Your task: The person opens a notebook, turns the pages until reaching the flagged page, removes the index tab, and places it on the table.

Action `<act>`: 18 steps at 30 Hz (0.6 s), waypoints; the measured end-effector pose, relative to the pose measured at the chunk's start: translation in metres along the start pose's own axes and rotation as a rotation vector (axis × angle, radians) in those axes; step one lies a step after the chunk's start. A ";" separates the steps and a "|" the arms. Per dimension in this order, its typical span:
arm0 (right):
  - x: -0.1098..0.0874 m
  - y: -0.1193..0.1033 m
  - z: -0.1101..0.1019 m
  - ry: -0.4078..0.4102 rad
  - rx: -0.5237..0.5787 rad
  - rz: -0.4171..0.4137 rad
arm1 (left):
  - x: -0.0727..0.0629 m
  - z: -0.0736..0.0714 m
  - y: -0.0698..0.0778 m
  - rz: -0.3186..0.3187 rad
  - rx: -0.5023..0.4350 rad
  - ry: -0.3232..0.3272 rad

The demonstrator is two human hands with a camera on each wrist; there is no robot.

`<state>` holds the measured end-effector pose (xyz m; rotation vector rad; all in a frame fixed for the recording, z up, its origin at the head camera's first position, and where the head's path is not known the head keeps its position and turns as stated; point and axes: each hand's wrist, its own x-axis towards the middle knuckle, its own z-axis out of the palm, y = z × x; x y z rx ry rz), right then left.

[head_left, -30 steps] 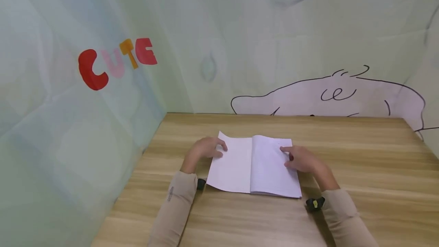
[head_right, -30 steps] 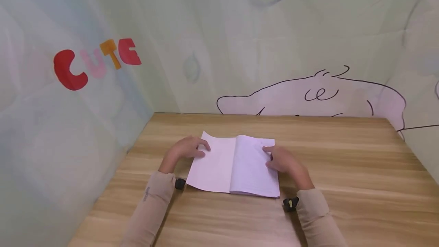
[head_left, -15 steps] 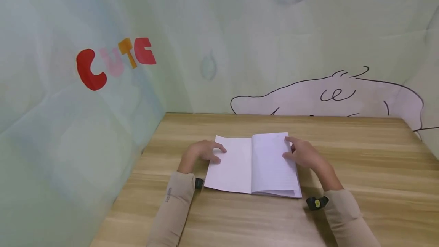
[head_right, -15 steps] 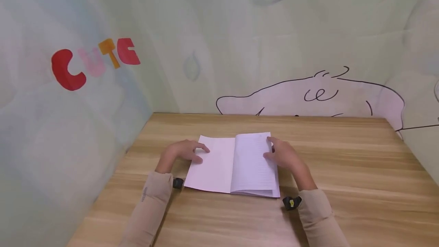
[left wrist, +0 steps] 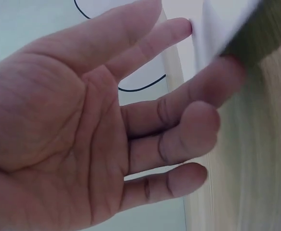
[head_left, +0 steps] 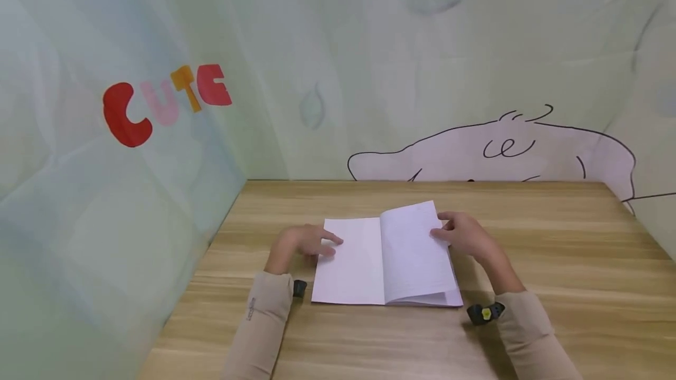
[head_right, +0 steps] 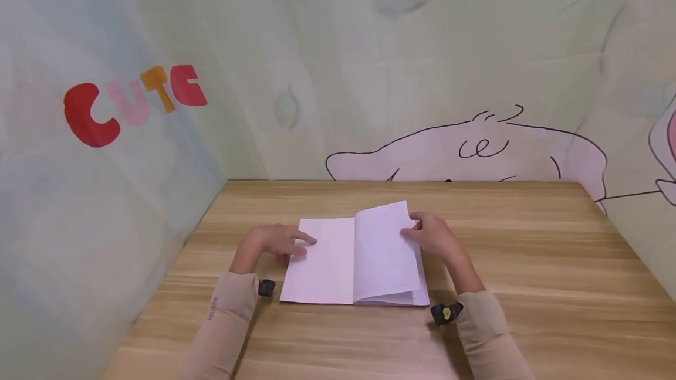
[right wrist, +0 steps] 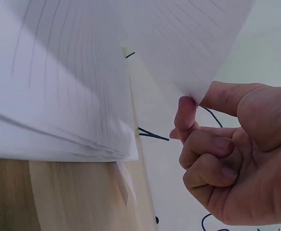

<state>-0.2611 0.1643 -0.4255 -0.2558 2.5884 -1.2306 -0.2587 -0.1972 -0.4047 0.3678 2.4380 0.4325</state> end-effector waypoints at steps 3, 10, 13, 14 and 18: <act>0.000 0.001 0.002 -0.018 0.042 0.013 | 0.000 0.001 -0.002 0.010 -0.020 -0.030; 0.001 0.006 0.005 -0.077 0.130 0.034 | 0.003 0.005 -0.003 0.071 -0.032 -0.012; 0.000 0.004 0.002 -0.101 0.174 0.018 | 0.004 0.005 -0.001 0.074 -0.023 -0.010; 0.000 0.002 0.001 -0.114 0.189 0.013 | 0.005 0.005 0.000 0.073 -0.019 -0.010; -0.002 -0.003 -0.005 -0.170 0.239 -0.018 | 0.007 0.003 0.001 0.084 -0.007 -0.003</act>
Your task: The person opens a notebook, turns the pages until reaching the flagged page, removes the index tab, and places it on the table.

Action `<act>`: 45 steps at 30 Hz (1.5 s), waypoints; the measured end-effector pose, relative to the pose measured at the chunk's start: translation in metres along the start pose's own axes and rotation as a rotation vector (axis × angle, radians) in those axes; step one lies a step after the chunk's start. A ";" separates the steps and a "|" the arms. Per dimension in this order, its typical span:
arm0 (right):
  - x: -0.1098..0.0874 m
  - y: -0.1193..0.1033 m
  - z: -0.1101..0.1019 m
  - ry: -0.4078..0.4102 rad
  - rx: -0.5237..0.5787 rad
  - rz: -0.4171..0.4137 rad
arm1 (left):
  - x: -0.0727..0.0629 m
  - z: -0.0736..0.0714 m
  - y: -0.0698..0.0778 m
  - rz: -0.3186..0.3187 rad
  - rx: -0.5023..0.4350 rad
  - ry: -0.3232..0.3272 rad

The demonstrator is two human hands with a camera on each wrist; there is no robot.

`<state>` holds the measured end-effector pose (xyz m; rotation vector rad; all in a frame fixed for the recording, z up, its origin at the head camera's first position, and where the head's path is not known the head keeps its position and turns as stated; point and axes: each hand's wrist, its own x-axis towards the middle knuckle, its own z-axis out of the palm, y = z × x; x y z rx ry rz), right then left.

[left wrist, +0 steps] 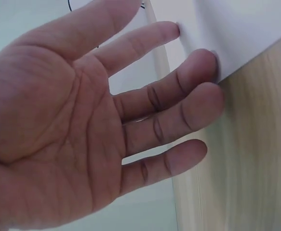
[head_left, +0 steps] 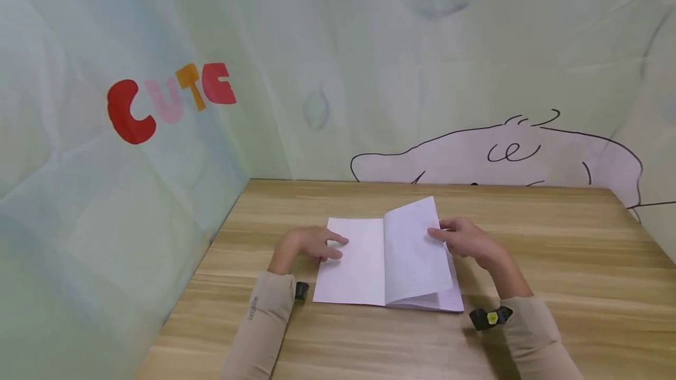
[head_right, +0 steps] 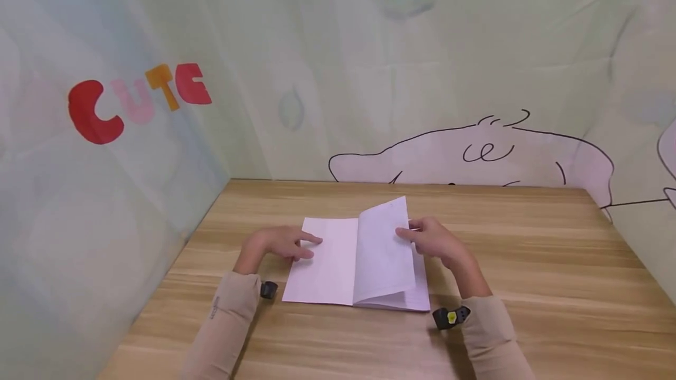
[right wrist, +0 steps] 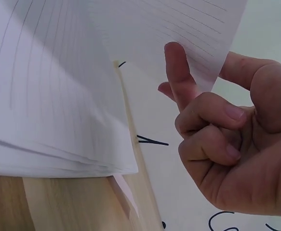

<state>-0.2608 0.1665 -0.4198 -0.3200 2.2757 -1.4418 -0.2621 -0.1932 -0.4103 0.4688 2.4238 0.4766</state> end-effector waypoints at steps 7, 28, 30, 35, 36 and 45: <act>-0.002 -0.002 0.000 -0.074 0.076 -0.049 | 0.003 0.000 0.001 0.023 0.001 -0.018; 0.004 -0.004 0.009 0.024 0.187 -0.089 | 0.004 0.002 0.009 -0.051 0.050 -0.030; 0.005 -0.004 0.012 0.028 0.175 -0.090 | 0.003 0.003 0.010 -0.065 0.029 -0.024; 0.009 -0.004 0.022 0.018 0.174 -0.102 | -0.001 0.004 0.011 -0.070 -0.019 -0.011; 0.010 -0.003 0.024 0.015 0.172 -0.110 | -0.001 0.004 0.011 -0.065 -0.021 -0.012; 0.013 -0.002 0.031 0.020 0.193 -0.105 | -0.001 0.003 0.013 0.002 -0.008 -0.015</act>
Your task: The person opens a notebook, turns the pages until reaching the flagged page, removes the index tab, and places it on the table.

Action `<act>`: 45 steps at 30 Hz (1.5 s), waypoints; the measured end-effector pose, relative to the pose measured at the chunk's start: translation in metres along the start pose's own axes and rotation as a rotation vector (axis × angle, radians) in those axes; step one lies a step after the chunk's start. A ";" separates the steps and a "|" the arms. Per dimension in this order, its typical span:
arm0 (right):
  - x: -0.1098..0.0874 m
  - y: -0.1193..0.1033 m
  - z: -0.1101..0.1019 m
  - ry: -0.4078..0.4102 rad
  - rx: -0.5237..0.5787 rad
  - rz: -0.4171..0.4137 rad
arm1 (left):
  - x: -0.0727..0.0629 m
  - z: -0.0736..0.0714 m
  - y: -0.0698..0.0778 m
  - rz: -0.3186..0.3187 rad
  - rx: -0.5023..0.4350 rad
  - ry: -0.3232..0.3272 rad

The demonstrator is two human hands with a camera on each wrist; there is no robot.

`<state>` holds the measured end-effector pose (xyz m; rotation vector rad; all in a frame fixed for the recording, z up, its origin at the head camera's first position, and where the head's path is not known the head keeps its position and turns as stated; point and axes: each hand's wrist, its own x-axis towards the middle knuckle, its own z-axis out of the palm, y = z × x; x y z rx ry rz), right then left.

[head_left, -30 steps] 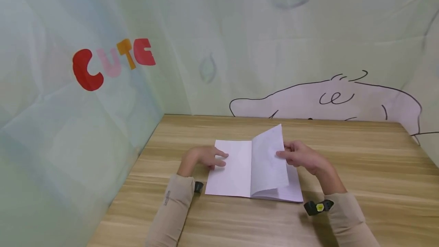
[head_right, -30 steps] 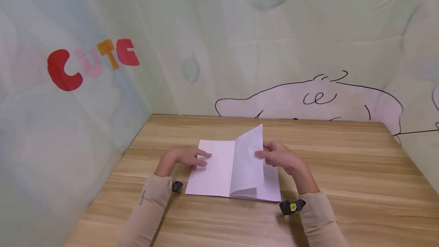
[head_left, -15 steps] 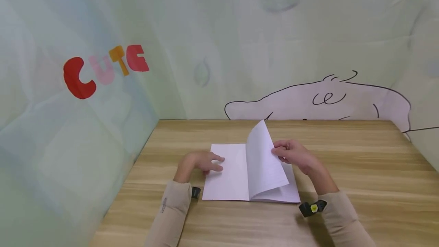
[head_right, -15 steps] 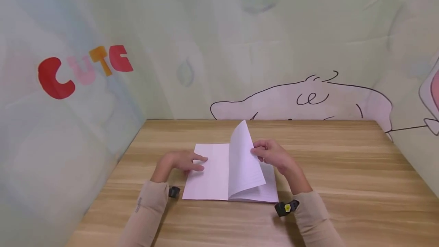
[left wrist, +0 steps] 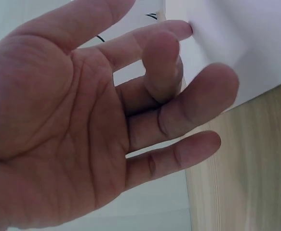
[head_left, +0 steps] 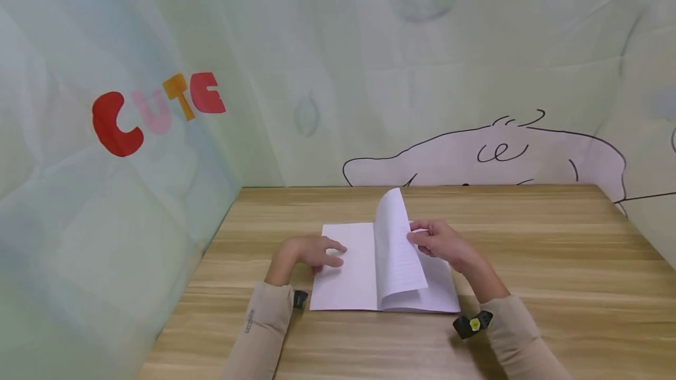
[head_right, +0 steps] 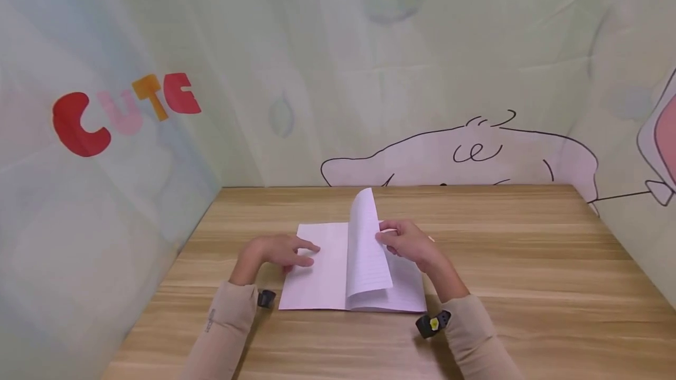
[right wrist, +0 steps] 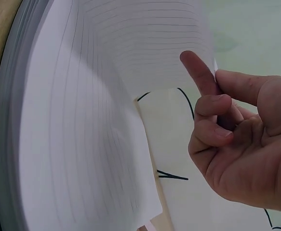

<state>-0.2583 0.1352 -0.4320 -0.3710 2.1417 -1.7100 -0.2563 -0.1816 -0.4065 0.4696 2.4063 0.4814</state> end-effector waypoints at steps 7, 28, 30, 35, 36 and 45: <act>0.001 -0.003 0.002 -0.028 0.057 -0.017 | 0.005 -0.002 0.006 0.091 0.007 -0.030; 0.008 0.010 0.023 -0.161 0.194 -0.010 | 0.009 0.000 0.010 0.250 -0.020 0.044; 0.008 0.012 0.026 -0.148 0.170 -0.019 | 0.010 0.001 0.011 0.293 -0.025 0.076; 0.007 0.016 0.034 -0.120 0.111 -0.045 | 0.010 0.002 0.016 0.371 -0.022 0.199; 0.008 0.016 0.036 -0.120 0.105 -0.049 | 0.010 0.003 0.017 0.379 -0.019 0.223; 0.010 0.014 0.048 -0.111 0.083 -0.058 | 0.016 0.006 0.030 0.461 -0.016 0.383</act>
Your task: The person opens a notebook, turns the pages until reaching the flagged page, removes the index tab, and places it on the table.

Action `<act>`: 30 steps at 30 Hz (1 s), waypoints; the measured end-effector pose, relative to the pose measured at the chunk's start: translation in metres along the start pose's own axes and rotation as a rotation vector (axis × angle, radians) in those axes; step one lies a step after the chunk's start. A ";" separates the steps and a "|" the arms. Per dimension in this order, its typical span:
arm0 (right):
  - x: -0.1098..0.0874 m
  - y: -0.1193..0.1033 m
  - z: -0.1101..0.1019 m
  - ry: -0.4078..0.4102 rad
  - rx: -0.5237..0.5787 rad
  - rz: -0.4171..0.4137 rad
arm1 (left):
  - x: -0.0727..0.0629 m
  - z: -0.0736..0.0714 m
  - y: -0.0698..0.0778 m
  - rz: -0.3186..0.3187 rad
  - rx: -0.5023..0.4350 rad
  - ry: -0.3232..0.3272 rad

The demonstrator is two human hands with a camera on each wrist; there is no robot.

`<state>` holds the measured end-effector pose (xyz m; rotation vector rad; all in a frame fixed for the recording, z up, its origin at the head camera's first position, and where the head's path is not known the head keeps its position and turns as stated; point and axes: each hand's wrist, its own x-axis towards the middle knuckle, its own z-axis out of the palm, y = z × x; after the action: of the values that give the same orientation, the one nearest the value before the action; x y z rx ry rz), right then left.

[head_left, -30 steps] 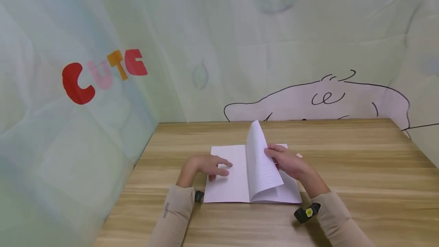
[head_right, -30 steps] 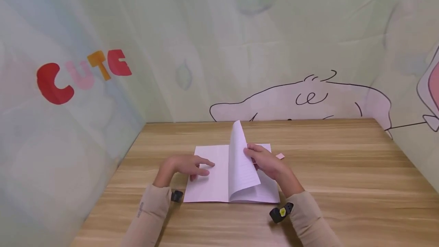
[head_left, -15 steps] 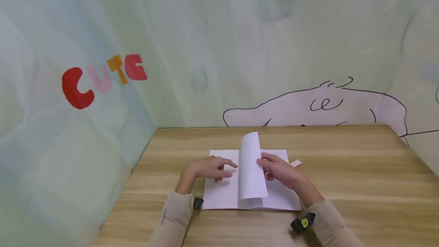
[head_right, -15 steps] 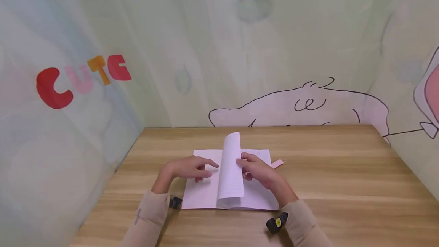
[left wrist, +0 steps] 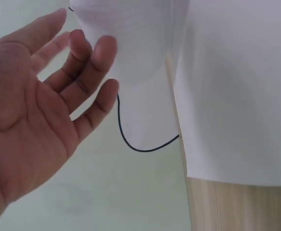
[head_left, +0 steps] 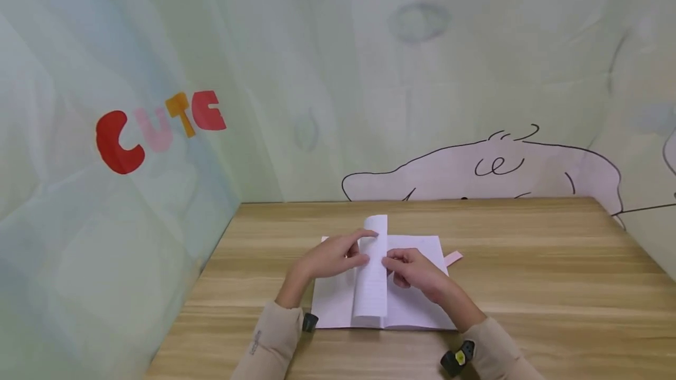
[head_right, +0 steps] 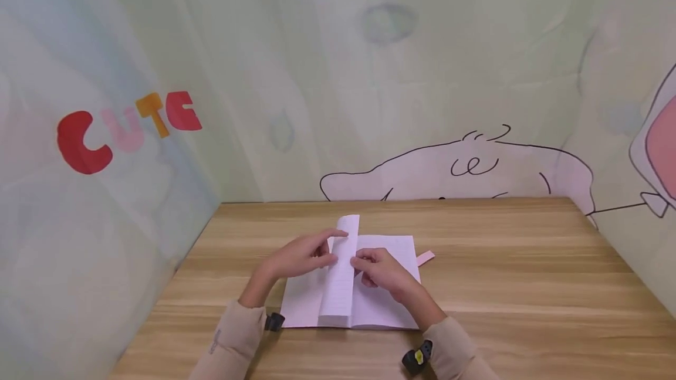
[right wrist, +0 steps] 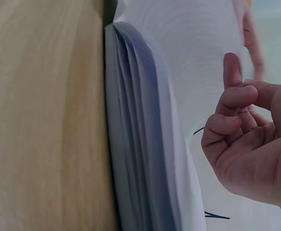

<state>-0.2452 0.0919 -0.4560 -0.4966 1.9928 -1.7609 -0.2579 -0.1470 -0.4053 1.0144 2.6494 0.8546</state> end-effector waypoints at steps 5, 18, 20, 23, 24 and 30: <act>0.002 -0.001 0.003 0.006 -0.015 -0.018 | 0.004 0.002 0.002 0.042 0.005 -0.003; 0.000 -0.001 0.008 -0.003 -0.034 0.004 | 0.004 0.007 0.005 0.026 0.035 -0.073; 0.000 -0.002 0.004 -0.012 -0.048 -0.002 | 0.003 0.006 0.005 0.004 0.027 -0.076; -0.001 -0.003 -0.002 -0.029 -0.077 -0.022 | 0.003 0.005 0.004 -0.010 0.041 -0.073; -0.001 -0.003 -0.005 -0.031 -0.099 -0.034 | 0.003 0.005 0.004 -0.014 0.048 -0.073; -0.008 -0.006 -0.028 -0.004 -0.286 -0.052 | 0.000 0.001 0.005 -0.037 0.059 -0.074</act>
<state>-0.2540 0.1187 -0.4465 -0.6466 2.2600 -1.5066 -0.2547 -0.1435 -0.4030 0.9879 2.6369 0.7214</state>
